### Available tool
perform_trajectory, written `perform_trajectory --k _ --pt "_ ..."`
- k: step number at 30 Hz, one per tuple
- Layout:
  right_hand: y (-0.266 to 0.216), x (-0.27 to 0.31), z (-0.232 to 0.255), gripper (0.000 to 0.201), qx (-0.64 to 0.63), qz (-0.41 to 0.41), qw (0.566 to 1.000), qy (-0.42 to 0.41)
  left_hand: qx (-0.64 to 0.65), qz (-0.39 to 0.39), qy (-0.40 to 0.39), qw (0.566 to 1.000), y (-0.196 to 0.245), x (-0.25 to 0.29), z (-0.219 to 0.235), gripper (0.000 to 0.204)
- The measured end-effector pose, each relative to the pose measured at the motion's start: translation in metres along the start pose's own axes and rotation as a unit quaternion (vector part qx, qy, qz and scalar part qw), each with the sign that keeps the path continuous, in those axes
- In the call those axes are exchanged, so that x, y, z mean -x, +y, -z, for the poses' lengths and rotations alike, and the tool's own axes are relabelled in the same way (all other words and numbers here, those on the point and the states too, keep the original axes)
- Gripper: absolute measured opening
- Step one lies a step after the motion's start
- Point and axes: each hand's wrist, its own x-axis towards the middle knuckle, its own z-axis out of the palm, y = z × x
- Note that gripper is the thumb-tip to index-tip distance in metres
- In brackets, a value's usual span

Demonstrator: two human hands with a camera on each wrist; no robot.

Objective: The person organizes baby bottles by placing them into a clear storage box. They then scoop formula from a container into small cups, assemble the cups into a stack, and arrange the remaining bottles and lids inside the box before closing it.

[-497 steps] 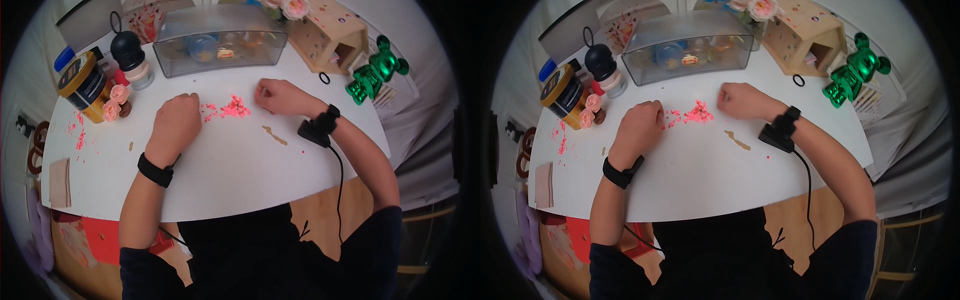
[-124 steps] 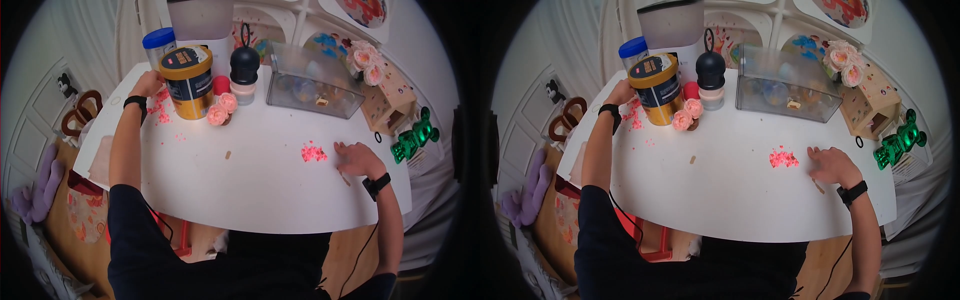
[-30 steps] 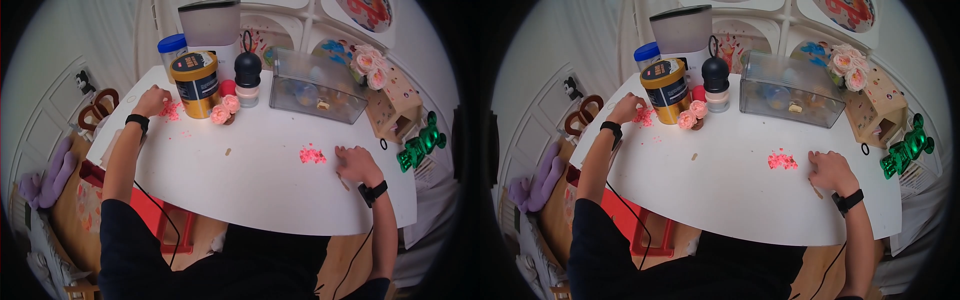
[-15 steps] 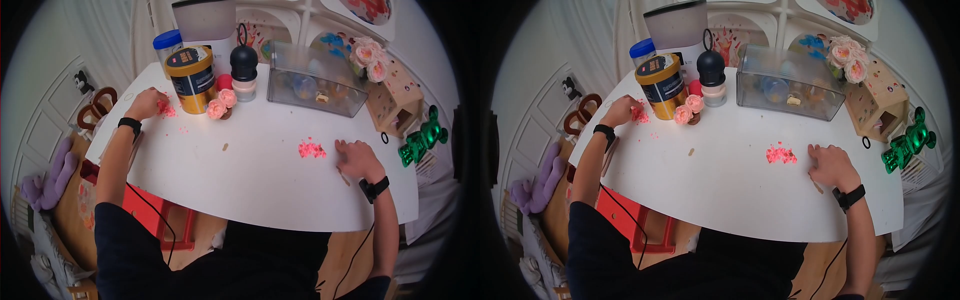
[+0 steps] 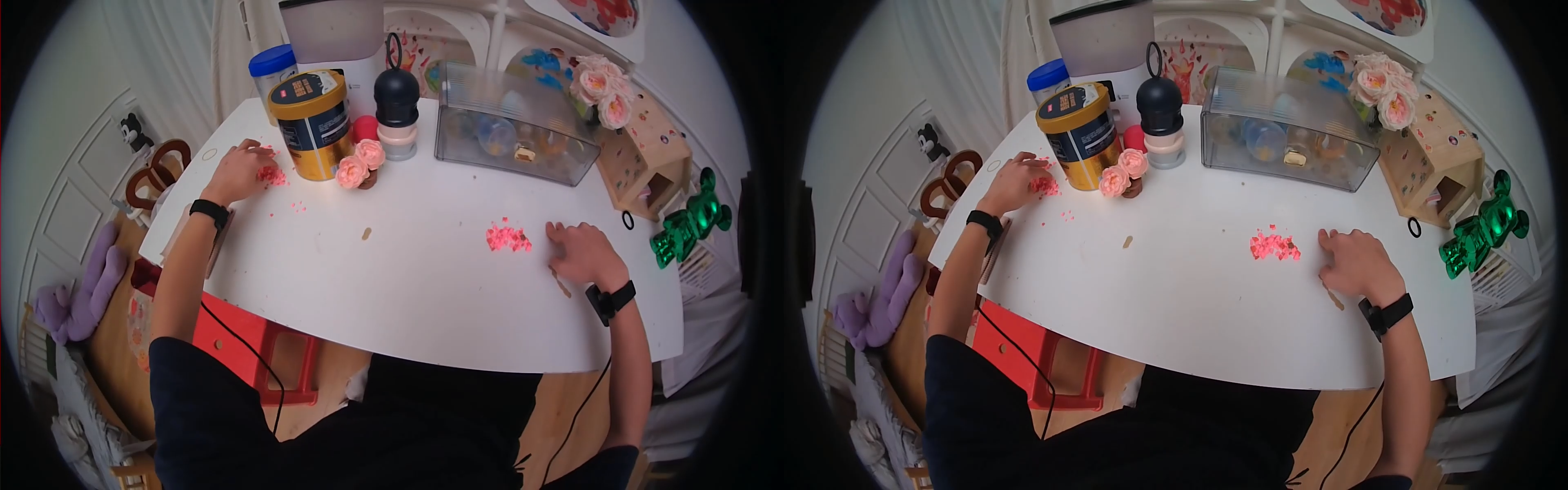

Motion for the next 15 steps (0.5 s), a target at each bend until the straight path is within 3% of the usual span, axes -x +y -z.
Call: perform_trajectory --k 5,15 --pt "0.007 -0.002 -0.008 0.066 -0.012 0.013 1.000 0.026 0.066 -0.031 -0.016 0.997 0.012 -0.002 0.007 0.049" --pt "0.009 0.001 -0.009 0.067 -0.020 0.022 0.999 0.037 0.031 -0.014 0.005 0.999 0.021 -0.004 -0.005 0.049"
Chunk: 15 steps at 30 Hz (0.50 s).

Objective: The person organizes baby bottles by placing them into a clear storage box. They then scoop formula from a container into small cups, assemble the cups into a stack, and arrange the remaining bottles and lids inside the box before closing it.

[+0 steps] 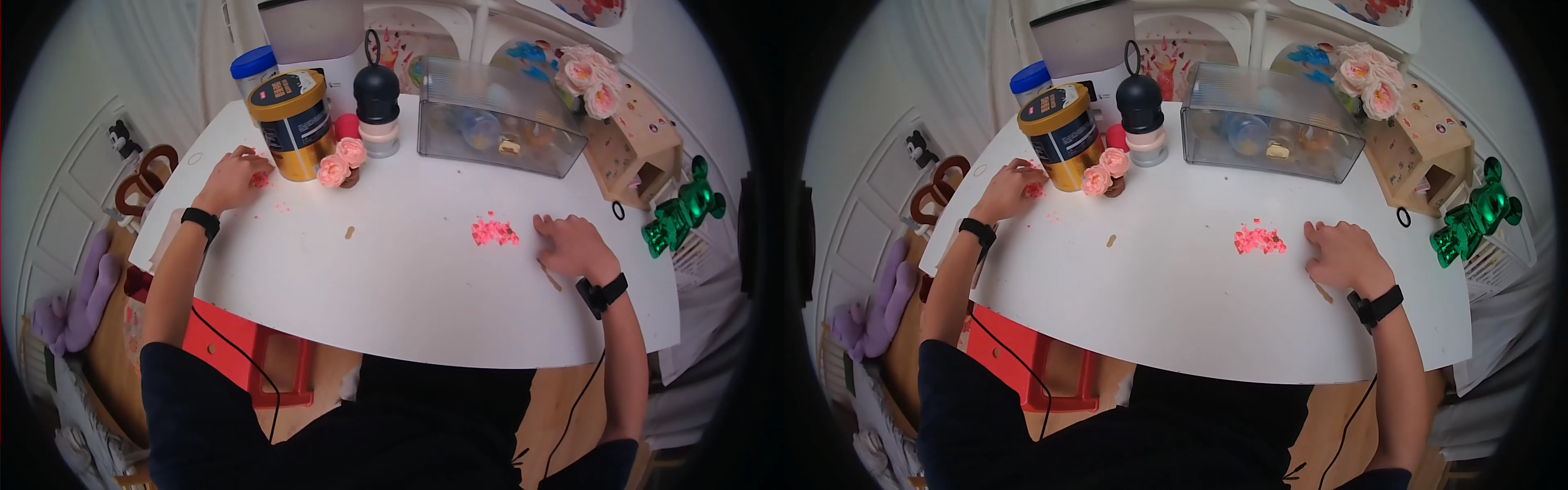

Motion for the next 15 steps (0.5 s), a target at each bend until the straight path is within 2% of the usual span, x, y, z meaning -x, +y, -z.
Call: perform_trajectory --k 3,5,8,12,15 --pt "-0.001 -0.003 0.004 0.068 0.022 0.001 0.999 -0.023 0.000 -0.001 0.007 1.000 -0.001 0.001 -0.003 0.046" --pt "0.000 -0.001 -0.002 0.067 0.008 0.009 1.000 0.003 -0.014 -0.005 0.008 1.000 -0.002 0.000 -0.001 0.041" --pt "0.002 0.000 -0.001 0.067 0.016 0.007 1.000 0.014 -0.038 0.026 -0.027 0.999 -0.005 -0.001 0.006 0.044" --pt "-0.001 -0.001 -0.001 0.068 0.025 -0.008 1.000 -0.013 0.000 0.012 -0.004 1.000 -0.008 -0.002 -0.001 0.053" --pt "0.000 0.000 -0.002 0.068 0.019 0.001 1.000 0.006 -0.013 0.005 0.000 1.000 -0.005 -0.006 -0.006 0.053"
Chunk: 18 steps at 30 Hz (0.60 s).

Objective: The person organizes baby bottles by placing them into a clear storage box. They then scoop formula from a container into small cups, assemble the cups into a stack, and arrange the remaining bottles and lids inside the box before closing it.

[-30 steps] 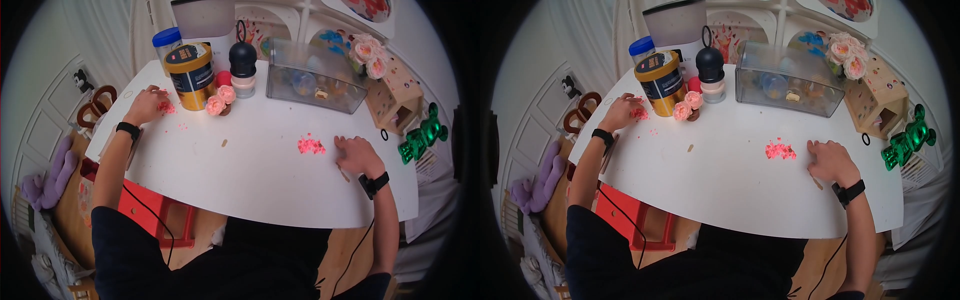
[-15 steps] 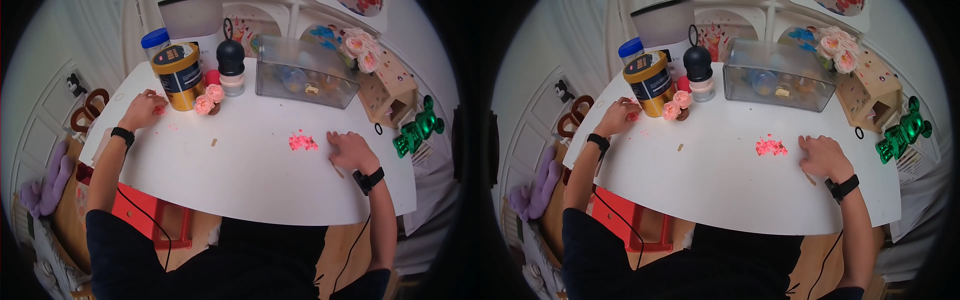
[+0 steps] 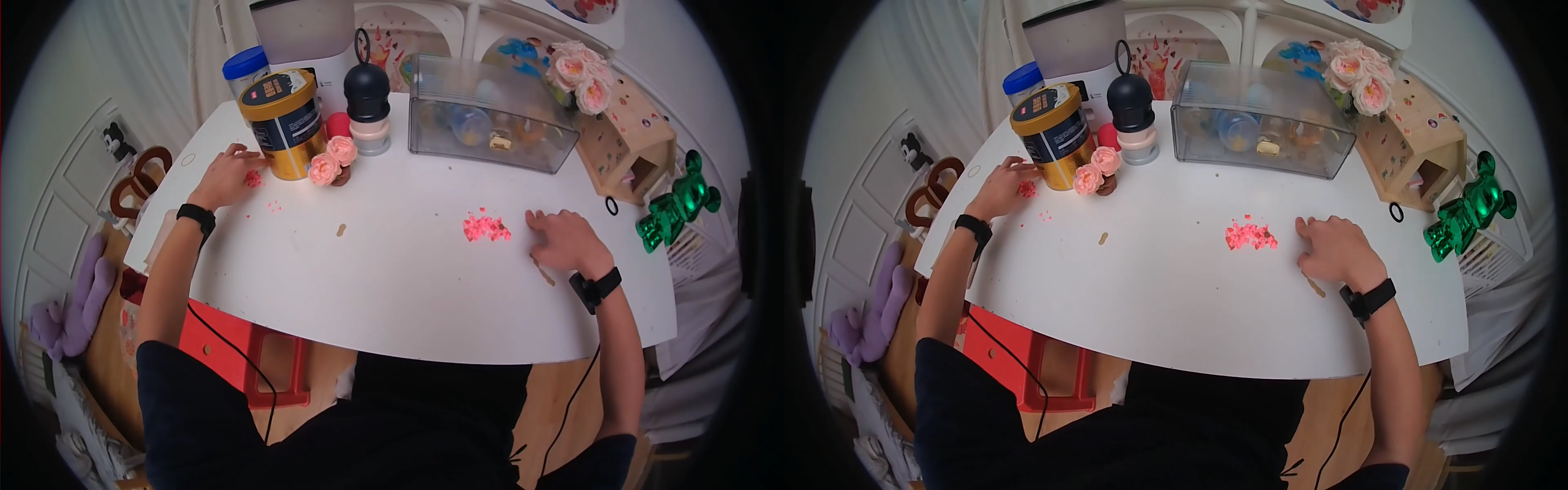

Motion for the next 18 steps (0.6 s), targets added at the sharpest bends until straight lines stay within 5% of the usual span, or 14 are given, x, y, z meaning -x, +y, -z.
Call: perform_trajectory --k 12,13,18 --pt "-0.003 -0.001 0.003 0.065 -0.008 -0.017 1.000 -0.021 -0.115 0.020 -0.019 0.993 -0.023 0.009 0.017 0.044" --pt "-0.002 -0.001 0.002 0.065 -0.011 -0.015 1.000 -0.014 -0.092 0.020 0.017 0.995 -0.022 0.012 0.017 0.040" --pt "-0.002 -0.002 0.002 0.066 -0.006 -0.017 1.000 -0.017 0.107 0.053 -0.047 0.992 -0.021 0.011 0.018 0.029"
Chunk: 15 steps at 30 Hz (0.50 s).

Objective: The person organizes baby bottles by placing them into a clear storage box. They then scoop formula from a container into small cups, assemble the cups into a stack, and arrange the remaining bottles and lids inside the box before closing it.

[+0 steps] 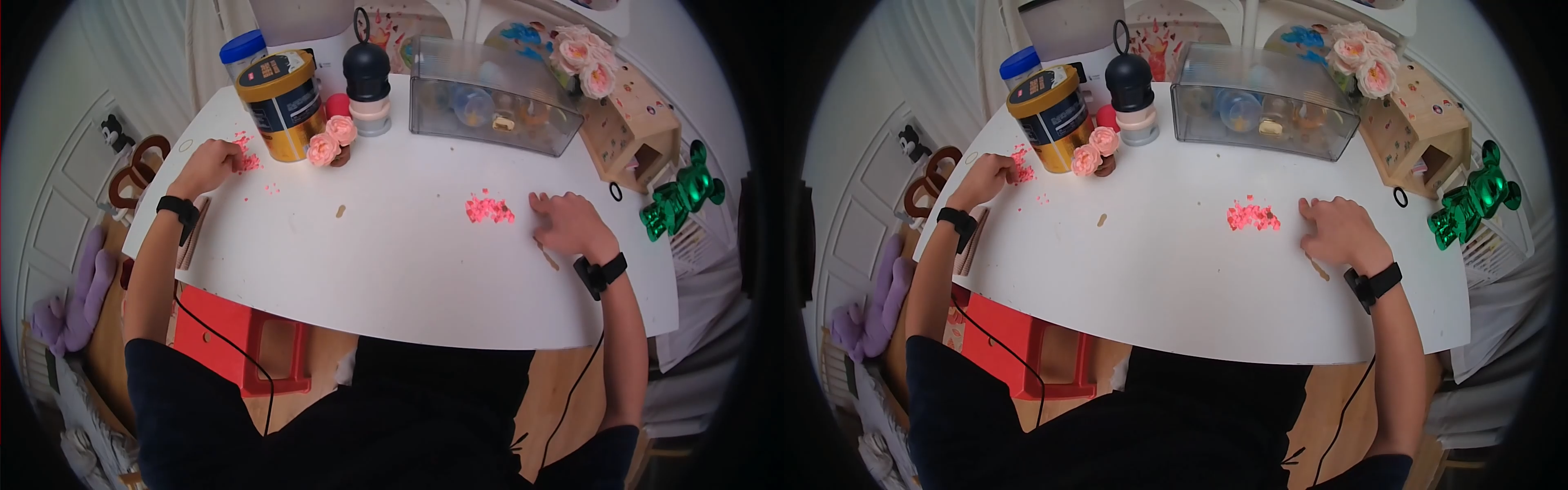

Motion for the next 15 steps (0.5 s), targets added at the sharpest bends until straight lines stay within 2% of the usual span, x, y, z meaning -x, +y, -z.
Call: perform_trajectory --k 3,5,8,12,15 --pt "-0.002 -0.001 0.001 0.067 0.003 -0.007 1.000 -0.008 0.142 0.006 -0.091 0.986 0.029 0.007 -0.001 0.027" --pt "-0.002 -0.001 0.002 0.067 0.006 -0.006 1.000 -0.002 0.250 0.030 -0.161 0.954 0.054 0.012 -0.004 0.028" --pt "0.000 0.000 -0.003 0.067 -0.002 0.001 1.000 0.006 0.275 0.056 -0.208 0.937 0.082 0.013 -0.004 0.027" --pt "0.005 0.004 -0.010 0.069 -0.010 0.010 0.999 0.043 0.228 0.102 -0.156 0.956 0.078 0.001 -0.017 0.027" --pt "0.001 0.003 0.000 0.070 0.007 0.000 1.000 0.000 0.157 0.133 -0.145 0.968 0.070 -0.007 -0.011 0.026"
